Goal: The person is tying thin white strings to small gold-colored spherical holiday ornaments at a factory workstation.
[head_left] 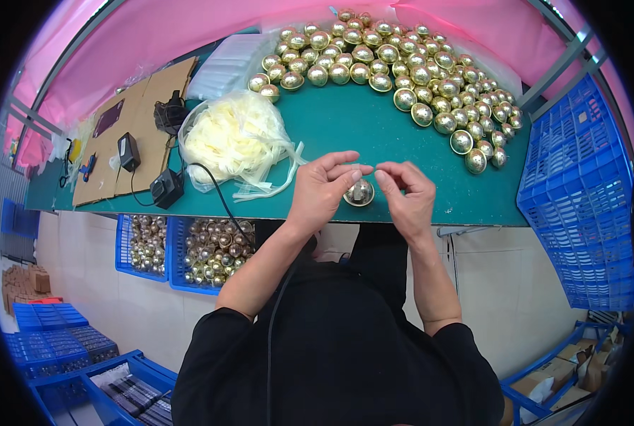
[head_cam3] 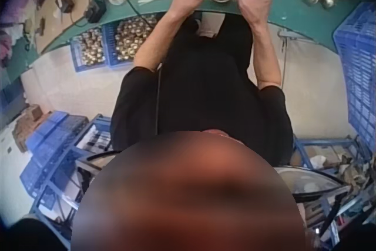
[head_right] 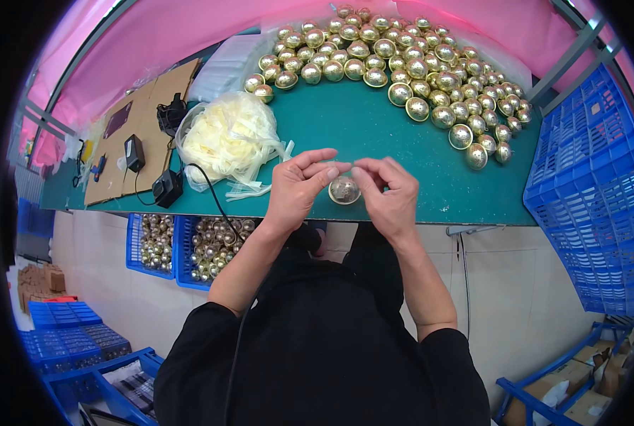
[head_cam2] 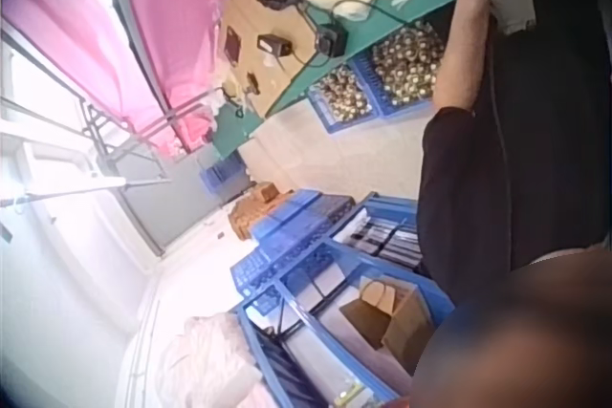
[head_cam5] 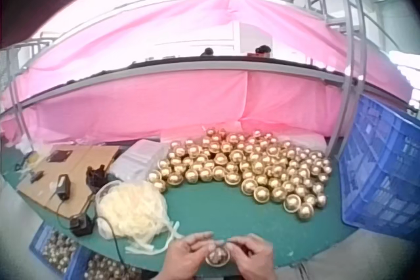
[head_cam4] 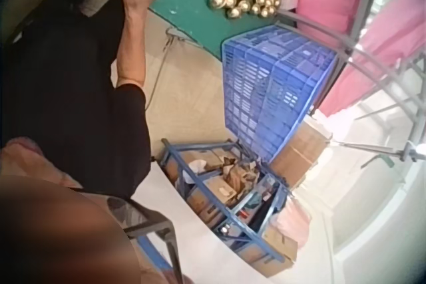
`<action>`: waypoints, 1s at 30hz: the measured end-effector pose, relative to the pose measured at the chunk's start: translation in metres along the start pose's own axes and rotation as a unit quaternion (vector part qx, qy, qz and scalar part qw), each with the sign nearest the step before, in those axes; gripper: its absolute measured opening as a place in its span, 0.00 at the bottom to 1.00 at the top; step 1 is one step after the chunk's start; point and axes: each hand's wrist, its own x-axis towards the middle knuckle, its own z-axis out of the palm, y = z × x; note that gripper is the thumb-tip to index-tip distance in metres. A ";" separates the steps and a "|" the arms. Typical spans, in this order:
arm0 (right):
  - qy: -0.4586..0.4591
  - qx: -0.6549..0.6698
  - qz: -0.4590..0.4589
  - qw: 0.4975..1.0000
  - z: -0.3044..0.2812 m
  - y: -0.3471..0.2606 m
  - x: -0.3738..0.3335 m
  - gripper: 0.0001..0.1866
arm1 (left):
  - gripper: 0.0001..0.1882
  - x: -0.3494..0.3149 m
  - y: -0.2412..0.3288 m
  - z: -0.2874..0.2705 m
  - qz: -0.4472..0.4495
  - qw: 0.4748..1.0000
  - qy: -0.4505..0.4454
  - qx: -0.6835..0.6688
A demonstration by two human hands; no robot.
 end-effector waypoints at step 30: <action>-0.071 0.336 0.108 0.933 -0.016 -0.016 -0.020 0.10 | 0.04 0.006 0.045 0.031 0.353 0.852 0.063 0.381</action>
